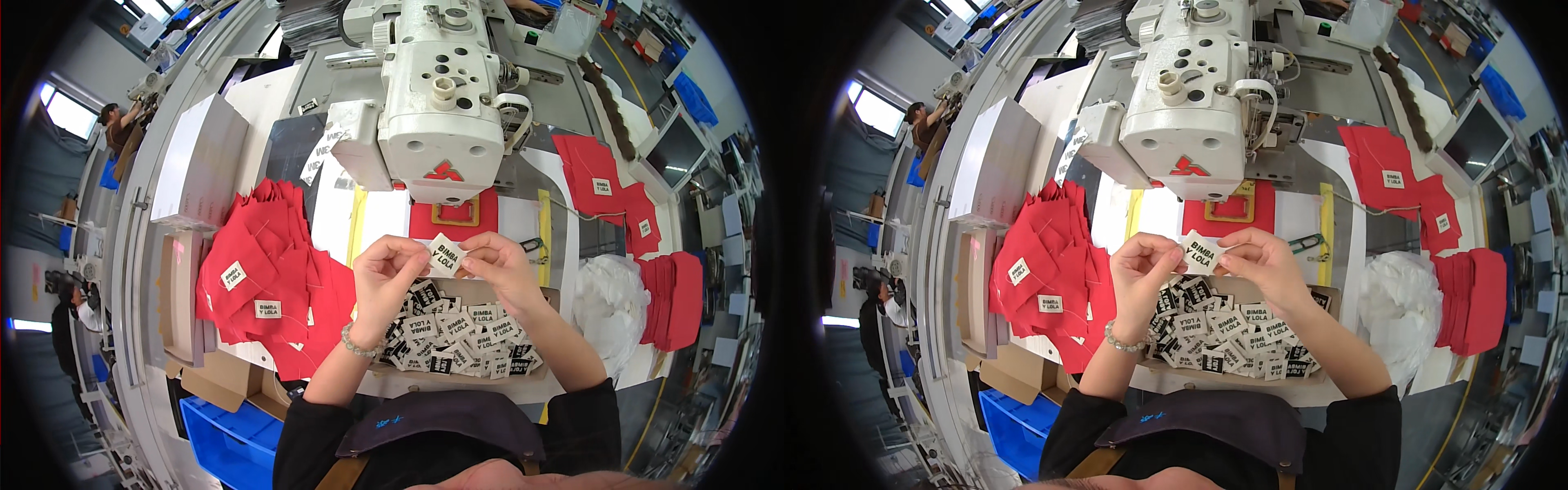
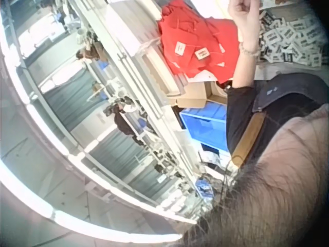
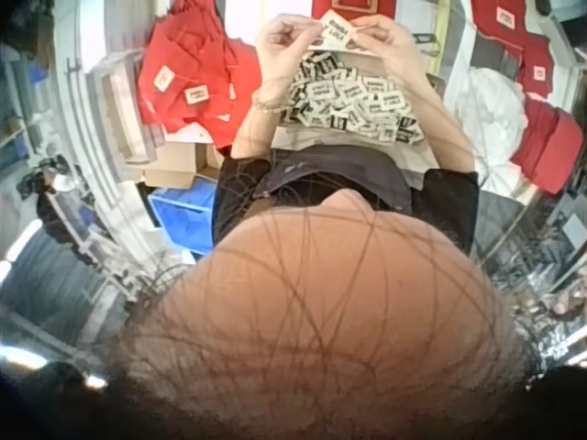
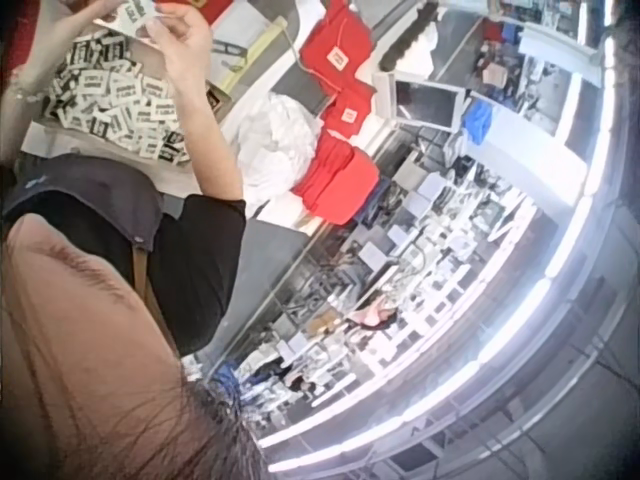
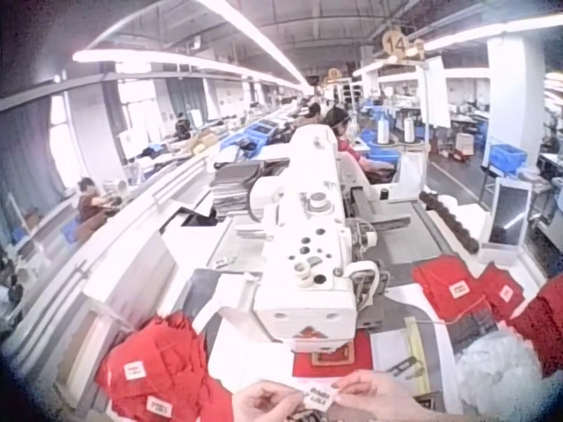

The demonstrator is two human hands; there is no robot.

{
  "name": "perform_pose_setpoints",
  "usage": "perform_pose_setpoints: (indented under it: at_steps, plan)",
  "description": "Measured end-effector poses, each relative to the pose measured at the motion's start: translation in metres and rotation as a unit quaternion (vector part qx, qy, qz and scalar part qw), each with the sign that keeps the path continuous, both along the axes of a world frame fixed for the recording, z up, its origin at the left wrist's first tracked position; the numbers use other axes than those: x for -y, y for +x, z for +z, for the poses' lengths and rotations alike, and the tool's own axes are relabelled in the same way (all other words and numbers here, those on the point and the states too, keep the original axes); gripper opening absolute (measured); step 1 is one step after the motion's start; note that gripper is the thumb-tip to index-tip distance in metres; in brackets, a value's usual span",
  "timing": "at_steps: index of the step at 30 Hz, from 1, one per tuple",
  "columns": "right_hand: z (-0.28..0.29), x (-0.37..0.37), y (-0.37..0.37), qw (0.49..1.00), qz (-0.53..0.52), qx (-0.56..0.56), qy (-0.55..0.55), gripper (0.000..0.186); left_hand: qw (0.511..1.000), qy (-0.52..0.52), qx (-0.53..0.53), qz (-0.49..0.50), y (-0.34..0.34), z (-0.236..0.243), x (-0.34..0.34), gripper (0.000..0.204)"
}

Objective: The person sews small rectangular labels onto red fabric pieces using a sewing machine. They pick up a label, place it on a red fabric piece, and guide the fabric under the machine's needle to stitch the label. After sewing, they cut the thread and move the finished piece to a stack.

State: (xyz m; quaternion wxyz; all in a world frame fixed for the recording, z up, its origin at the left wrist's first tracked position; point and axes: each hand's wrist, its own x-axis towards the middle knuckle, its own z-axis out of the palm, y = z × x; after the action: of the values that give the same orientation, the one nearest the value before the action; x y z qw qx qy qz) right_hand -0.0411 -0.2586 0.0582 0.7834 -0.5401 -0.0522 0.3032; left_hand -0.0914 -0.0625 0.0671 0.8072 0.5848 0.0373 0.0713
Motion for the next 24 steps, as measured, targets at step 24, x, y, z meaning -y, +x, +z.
perform_pose_setpoints:
  at_steps: [24]
  plan:
    - [-0.024, 0.012, 0.054, 0.980, -0.006, 0.086, -0.180, 0.018, 0.849, 0.493, 0.062, -0.182, 0.010, -0.015, -0.004, 0.058]
